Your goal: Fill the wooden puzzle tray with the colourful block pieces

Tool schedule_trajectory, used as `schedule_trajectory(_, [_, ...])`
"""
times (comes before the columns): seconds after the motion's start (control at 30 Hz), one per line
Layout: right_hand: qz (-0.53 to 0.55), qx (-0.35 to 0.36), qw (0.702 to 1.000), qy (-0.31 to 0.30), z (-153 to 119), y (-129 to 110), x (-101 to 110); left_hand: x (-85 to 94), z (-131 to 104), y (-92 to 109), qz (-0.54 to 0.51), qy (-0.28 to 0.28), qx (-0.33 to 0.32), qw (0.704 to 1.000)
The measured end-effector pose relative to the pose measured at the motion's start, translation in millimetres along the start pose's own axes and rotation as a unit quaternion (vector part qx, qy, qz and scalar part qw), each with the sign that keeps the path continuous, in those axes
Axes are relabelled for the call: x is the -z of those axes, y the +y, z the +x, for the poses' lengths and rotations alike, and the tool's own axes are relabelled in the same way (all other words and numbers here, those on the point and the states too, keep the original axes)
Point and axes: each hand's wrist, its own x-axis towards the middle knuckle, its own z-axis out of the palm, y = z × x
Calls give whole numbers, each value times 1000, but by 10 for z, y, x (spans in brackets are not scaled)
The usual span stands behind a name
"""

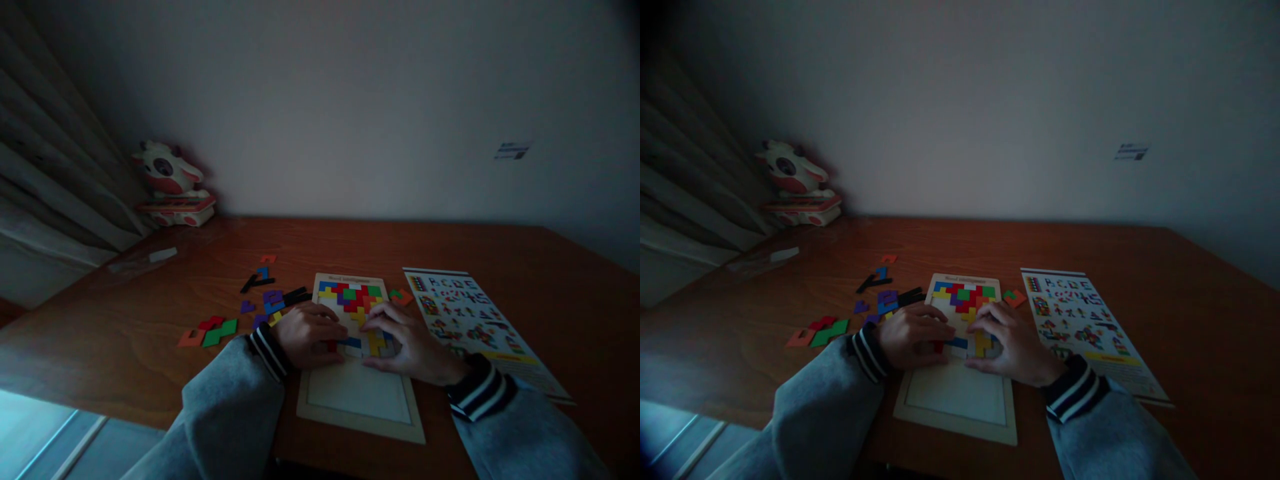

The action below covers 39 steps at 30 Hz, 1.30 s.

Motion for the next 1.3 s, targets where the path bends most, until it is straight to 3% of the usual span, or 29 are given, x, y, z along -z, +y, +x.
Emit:
schedule_trajectory(0.4, [-8, 1, 1000, 14, 36, -76, -81, -34, 5, 21, 7, -28, -10, 1000])
schedule_trajectory(0.63, [-7, 2, 1000, 6, 21, -39, -102, -38, 8, 27, -10, -4, -9, 1000])
schedule_trajectory(0.77, [6, -11, 1000, 20, 10, 2, -85, 0, 45, 49, 10, 36, -3, 999])
schedule_trajectory(0.87, [18, -38, 997, 63, 7, 42, -66, 49, 58, 22, 77, 85, 53, 992])
schedule_trajectory(1.0, [23, -55, 991, 118, 9, 99, -49, 147, -43, -152, 197, 120, 227, 946])
schedule_trajectory(1.1, [20, -65, 987, 143, 13, 135, -44, 249, -213, -321, 263, 60, 347, 898])
schedule_trajectory(1.3, [28, -72, 980, 182, 18, 179, -47, 409, -435, -389, 251, -11, 382, 889])
